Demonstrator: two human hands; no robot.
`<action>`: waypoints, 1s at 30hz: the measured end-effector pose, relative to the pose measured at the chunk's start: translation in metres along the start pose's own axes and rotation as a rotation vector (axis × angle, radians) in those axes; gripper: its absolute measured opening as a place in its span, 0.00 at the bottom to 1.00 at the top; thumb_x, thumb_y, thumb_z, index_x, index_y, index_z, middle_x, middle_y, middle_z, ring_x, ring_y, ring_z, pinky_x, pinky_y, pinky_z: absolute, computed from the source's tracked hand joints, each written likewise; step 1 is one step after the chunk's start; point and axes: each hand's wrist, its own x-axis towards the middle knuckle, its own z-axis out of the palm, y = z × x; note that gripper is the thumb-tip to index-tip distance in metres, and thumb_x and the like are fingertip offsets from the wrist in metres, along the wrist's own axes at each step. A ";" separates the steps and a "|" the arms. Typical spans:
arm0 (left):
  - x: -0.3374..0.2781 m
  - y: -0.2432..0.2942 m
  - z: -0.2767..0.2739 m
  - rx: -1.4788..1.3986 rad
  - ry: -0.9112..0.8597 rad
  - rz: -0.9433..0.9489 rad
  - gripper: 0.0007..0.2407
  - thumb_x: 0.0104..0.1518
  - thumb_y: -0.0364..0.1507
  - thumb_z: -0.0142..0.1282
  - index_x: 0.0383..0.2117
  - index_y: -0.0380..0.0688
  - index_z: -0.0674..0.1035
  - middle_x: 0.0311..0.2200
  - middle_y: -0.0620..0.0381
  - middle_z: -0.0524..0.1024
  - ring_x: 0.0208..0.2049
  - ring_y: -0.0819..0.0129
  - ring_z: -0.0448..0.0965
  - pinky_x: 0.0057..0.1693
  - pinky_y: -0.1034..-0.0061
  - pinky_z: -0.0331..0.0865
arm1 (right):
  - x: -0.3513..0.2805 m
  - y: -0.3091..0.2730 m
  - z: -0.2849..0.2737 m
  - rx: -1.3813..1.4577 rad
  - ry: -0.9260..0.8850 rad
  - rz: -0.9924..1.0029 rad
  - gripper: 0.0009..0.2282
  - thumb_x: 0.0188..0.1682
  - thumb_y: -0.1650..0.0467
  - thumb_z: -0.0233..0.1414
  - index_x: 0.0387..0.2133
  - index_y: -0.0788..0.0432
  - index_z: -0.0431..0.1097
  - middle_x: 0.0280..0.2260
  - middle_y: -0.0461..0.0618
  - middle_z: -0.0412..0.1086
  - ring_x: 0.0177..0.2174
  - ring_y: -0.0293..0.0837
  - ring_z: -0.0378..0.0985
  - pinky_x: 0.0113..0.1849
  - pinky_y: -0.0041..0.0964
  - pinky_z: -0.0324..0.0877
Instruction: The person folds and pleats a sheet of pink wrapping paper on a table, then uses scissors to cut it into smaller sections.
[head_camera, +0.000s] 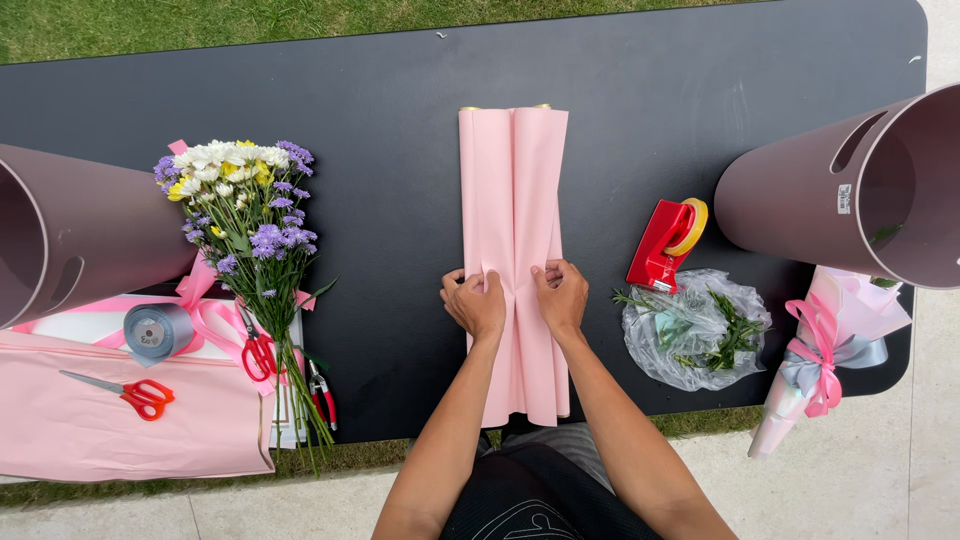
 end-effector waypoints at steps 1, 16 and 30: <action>-0.003 0.004 -0.003 0.000 -0.001 -0.002 0.10 0.58 0.43 0.72 0.28 0.56 0.93 0.53 0.64 0.78 0.54 0.55 0.80 0.60 0.61 0.73 | 0.000 0.001 0.001 -0.002 0.000 0.000 0.07 0.54 0.67 0.73 0.41 0.54 0.88 0.31 0.50 0.80 0.29 0.46 0.87 0.37 0.41 0.78; -0.025 0.043 -0.052 -0.054 -0.052 0.152 0.11 0.77 0.33 0.59 0.61 0.55 0.75 0.64 0.56 0.70 0.55 0.31 0.89 0.57 0.38 0.85 | -0.026 -0.012 0.003 -0.180 -0.046 -0.201 0.06 0.60 0.69 0.64 0.47 0.46 0.86 0.39 0.46 0.73 0.30 0.50 0.87 0.35 0.46 0.82; -0.011 0.031 -0.061 -0.013 -0.040 0.302 0.36 0.54 0.51 0.81 0.68 0.51 0.79 0.58 0.49 0.71 0.53 0.39 0.78 0.58 0.47 0.74 | -0.004 0.013 0.014 -0.023 -0.021 0.075 0.26 0.48 0.67 0.78 0.58 0.56 0.78 0.32 0.50 0.77 0.33 0.53 0.90 0.41 0.46 0.81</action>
